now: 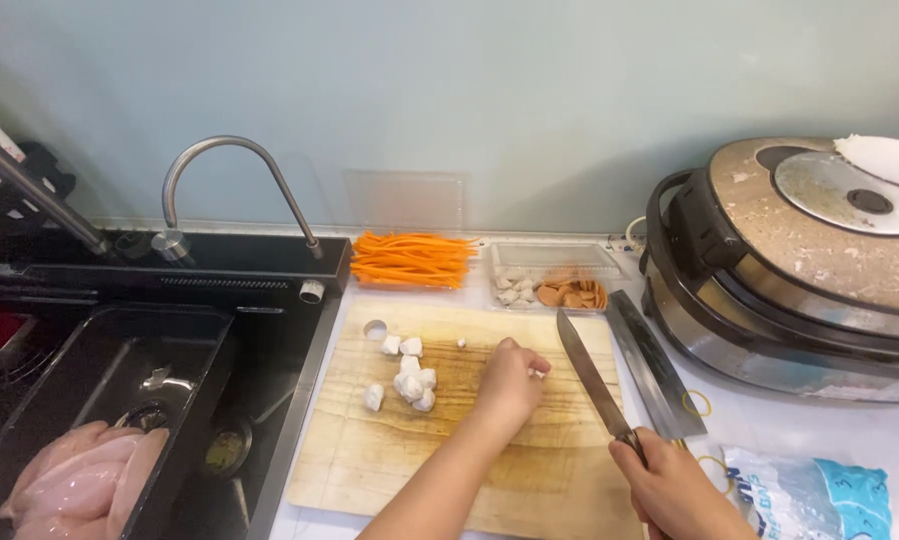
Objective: Slice mushrooms on a wooden cutting board using a kitchen knife.
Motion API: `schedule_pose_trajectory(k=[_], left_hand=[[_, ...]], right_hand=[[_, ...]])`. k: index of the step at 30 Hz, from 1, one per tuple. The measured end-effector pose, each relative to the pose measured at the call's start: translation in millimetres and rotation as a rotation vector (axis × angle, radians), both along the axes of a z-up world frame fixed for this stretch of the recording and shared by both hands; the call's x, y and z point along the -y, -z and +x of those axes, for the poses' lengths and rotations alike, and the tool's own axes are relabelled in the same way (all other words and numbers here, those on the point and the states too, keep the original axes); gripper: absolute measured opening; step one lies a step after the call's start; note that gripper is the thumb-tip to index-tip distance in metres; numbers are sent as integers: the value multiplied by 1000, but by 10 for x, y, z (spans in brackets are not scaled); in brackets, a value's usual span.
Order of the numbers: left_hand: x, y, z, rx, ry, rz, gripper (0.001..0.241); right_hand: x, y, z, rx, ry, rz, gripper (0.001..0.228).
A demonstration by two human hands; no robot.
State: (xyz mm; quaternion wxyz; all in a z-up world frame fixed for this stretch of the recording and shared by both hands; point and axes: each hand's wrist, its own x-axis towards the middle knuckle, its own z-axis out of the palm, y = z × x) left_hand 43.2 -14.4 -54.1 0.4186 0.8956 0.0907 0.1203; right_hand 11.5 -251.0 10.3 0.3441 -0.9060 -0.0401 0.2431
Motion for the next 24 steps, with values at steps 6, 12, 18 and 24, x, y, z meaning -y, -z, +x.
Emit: schedule_pose_trajectory(k=[6,12,18,24], left_hand=[[-414,141,924,42,-127,-536,23],[-575,-658,1149,-43,-135,-242,23],[-1297,-748,761,-261,124,-21,32],[-2049,-1073,-198,-472,-99,268,31]], right_hand=[[487,1249,433,190,-118,-59,35],[459,1530,341,459,86,-145,28],[322,1245,375,159,-22,-152,29],[272,1419,327,211,19,-101,29]])
